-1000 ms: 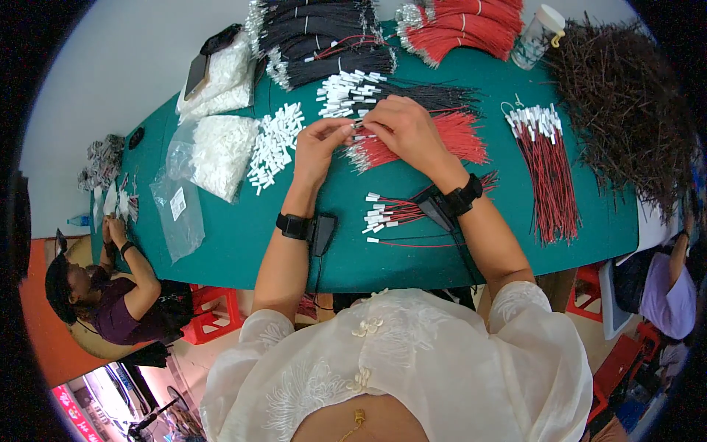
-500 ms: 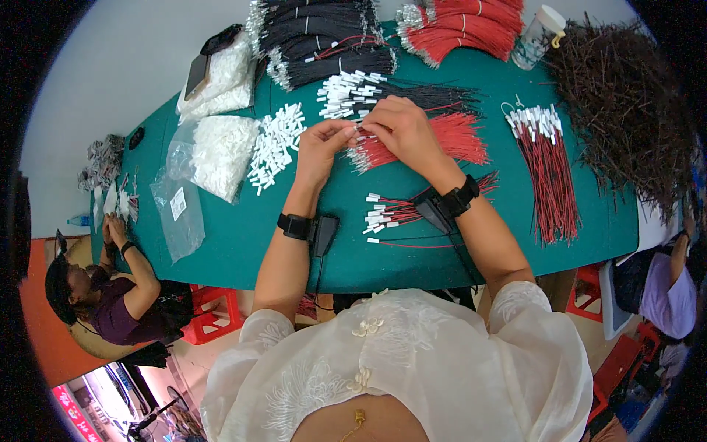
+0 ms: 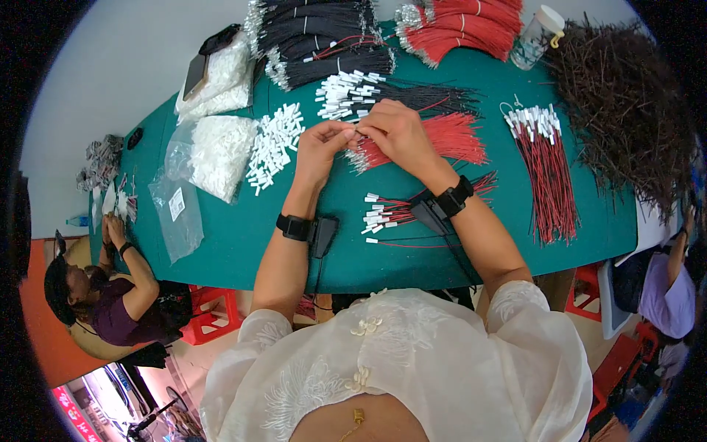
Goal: Manually attaching white plastic connectors to red and black electronic wires at a workbench.
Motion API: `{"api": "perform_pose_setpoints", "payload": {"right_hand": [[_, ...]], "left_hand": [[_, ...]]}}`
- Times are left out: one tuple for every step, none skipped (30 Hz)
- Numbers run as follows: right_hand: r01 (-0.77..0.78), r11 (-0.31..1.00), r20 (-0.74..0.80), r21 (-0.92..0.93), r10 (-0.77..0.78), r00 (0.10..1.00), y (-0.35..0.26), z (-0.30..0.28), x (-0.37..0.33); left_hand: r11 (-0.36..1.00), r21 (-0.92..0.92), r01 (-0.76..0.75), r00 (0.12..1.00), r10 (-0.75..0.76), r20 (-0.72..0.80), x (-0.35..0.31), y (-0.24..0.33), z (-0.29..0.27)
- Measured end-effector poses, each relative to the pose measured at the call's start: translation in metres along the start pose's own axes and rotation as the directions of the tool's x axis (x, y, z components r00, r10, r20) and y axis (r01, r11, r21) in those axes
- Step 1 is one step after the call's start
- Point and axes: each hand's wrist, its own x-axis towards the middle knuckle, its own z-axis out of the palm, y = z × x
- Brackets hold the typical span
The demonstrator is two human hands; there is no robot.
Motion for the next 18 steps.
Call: {"api": "perform_pose_setpoints", "payload": {"right_hand": [[-0.003,1.0,-0.005,0.021,0.003,1.0,-0.0003,0.0,-0.0002],[-0.004,1.0,-0.006,0.02,0.004,1.0,-0.0002,-0.0003,-0.001],[-0.002,1.0,-0.008,0.018,0.002,1.0,0.0,-0.0004,-0.0015],[-0.002,1.0,-0.009,0.018,0.003,1.0,0.0002,-0.0006,-0.0021],[-0.001,1.0,-0.011,0.016,0.001,1.0,0.0004,-0.0008,-0.0028],[-0.001,1.0,-0.013,0.015,0.002,1.0,0.0011,-0.0012,-0.0027],[-0.015,0.999,-0.014,0.04,0.016,1.0,0.0019,-0.0017,-0.0027],[-0.016,0.999,-0.016,0.039,0.016,1.0,0.0028,-0.002,-0.0021],[-0.029,0.998,-0.017,0.064,0.03,0.999,0.0036,-0.0023,-0.0015],[-0.029,0.998,-0.019,0.064,0.031,0.999,0.0049,-0.003,-0.0017],[-0.04,0.997,-0.005,0.065,0.041,0.999,0.0062,-0.0036,-0.0018],[-0.04,0.997,-0.006,0.064,0.041,0.999,0.007,-0.0041,-0.002],[-0.05,0.996,0.011,0.067,0.049,0.999,0.0066,-0.0047,-0.0013],[-0.049,0.996,0.012,0.068,0.048,0.999,0.0056,-0.0056,0.0004],[-0.002,1.0,0.004,0.002,0.002,1.0,0.0047,-0.0065,0.0022],[0.0,1.0,0.006,0.003,0.0,1.0,0.0033,-0.0075,0.0044],[0.048,0.997,0.001,-0.063,-0.048,0.999,0.0017,-0.0086,0.0069],[0.051,0.997,0.002,-0.064,-0.051,0.999,0.0045,-0.0084,0.0052]], "left_hand": [[1.0,-0.001,-0.006,1.0,0.006,0.01,0.0001,0.0,-0.0003],[1.0,0.0,-0.006,1.0,0.006,0.012,-0.0003,-0.0005,0.0004],[1.0,0.004,-0.003,1.0,0.002,0.003,-0.0006,-0.0006,0.0011],[1.0,0.005,-0.002,1.0,0.002,0.004,-0.001,-0.0004,0.0018],[1.0,0.01,0.001,1.0,-0.001,-0.005,-0.0013,-0.0004,0.0026],[1.0,0.011,0.002,1.0,-0.002,-0.003,-0.0011,-0.0007,0.0025],[1.0,0.018,-0.012,1.0,0.012,-0.011,-0.0009,-0.0009,0.0025],[1.0,0.019,-0.011,1.0,0.012,-0.009,-0.0008,-0.0002,0.0024],[0.999,0.026,-0.025,1.0,0.026,-0.017,-0.0006,0.0004,0.0023],[0.999,0.027,-0.025,1.0,0.026,-0.015,0.0001,0.0008,0.0024],[0.999,0.036,-0.016,1.0,0.017,-0.013,0.0008,0.0013,0.0025],[0.999,0.037,-0.017,1.0,0.017,-0.012,0.0017,0.0018,0.0025],[0.999,0.045,-0.008,1.0,0.008,-0.013,0.0021,0.0022,0.0025],[0.999,0.045,-0.008,1.0,0.009,-0.015,0.0022,0.0028,0.0015],[0.999,0.041,-0.008,1.0,0.009,-0.022,0.0022,0.0034,0.0004],[0.999,0.04,-0.01,1.0,0.011,-0.025,0.0021,0.0041,-0.0006],[0.999,0.036,-0.01,0.999,0.011,-0.032,0.0019,0.0049,-0.0017],[0.999,0.036,-0.013,0.999,0.014,-0.034,0.002,0.0061,-0.0011]]}}
